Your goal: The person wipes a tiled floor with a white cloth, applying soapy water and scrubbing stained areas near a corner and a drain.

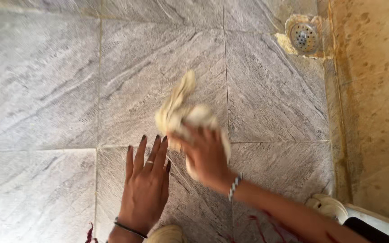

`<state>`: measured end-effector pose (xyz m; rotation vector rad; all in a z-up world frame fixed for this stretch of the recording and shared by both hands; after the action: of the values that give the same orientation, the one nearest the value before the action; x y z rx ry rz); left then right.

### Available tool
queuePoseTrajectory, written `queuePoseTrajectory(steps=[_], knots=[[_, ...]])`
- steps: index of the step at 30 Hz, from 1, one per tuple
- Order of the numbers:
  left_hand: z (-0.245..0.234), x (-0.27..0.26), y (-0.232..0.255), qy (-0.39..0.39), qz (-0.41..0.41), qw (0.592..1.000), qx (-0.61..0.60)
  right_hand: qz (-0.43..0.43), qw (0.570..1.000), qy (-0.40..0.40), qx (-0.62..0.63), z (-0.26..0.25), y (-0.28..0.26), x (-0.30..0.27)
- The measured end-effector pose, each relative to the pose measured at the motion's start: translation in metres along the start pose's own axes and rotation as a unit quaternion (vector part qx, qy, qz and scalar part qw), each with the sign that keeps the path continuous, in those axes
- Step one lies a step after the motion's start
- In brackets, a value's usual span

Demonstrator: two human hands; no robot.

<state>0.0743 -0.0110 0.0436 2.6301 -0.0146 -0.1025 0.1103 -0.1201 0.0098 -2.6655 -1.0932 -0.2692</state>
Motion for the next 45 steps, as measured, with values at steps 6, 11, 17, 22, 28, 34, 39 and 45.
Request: queuePoseTrajectory(steps=[6, 11, 17, 22, 28, 34, 39, 45], knots=[[0.003, -0.015, -0.03, 0.037, -0.105, 0.994, 0.022, -0.026, 0.991, -0.073, 0.104, 0.004, -0.045, -0.011], [0.002, -0.022, -0.046, 0.012, -0.137, 0.989, 0.052, -0.045, 0.994, -0.06, 0.084, 0.011, -0.048, -0.001], [-0.017, -0.018, -0.06, 0.037, -0.169, 0.984, 0.053, -0.079, 0.99, -0.074, 0.085, 0.044, -0.059, 0.052], [-0.022, -0.011, -0.08, 0.042, -0.155, 0.984, 0.075, -0.089, 0.988, -0.01, 0.125, 0.046, -0.08, 0.104], [-0.013, -0.022, -0.098, -0.01, -0.174, 0.98, 0.099, -0.085, 0.985, -0.02, 0.149, 0.044, -0.087, 0.097], [-0.003, -0.048, -0.072, -0.055, -0.177, 0.972, 0.146, -0.061, 0.985, -0.033, 0.158, 0.033, -0.105, 0.05], [-0.005, -0.041, -0.067, -0.063, -0.19, 0.96, 0.197, -0.043, 0.984, -0.051, 0.168, 0.032, -0.113, 0.051], [-0.015, -0.018, -0.091, 0.037, -0.173, 0.947, 0.269, -0.117, 0.981, 0.022, 0.153, 0.044, -0.118, 0.087]])
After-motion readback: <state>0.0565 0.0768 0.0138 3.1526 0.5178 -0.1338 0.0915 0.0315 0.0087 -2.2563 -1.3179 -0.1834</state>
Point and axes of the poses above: each hand's wrist, its own x-axis towards the middle knuckle, its own z-axis out of the palm, y = z × x, the point moved 10 cm from there along x, towards the middle knuckle, and after that the axes turned 11 degrees about -z, right-handed, at the moved point
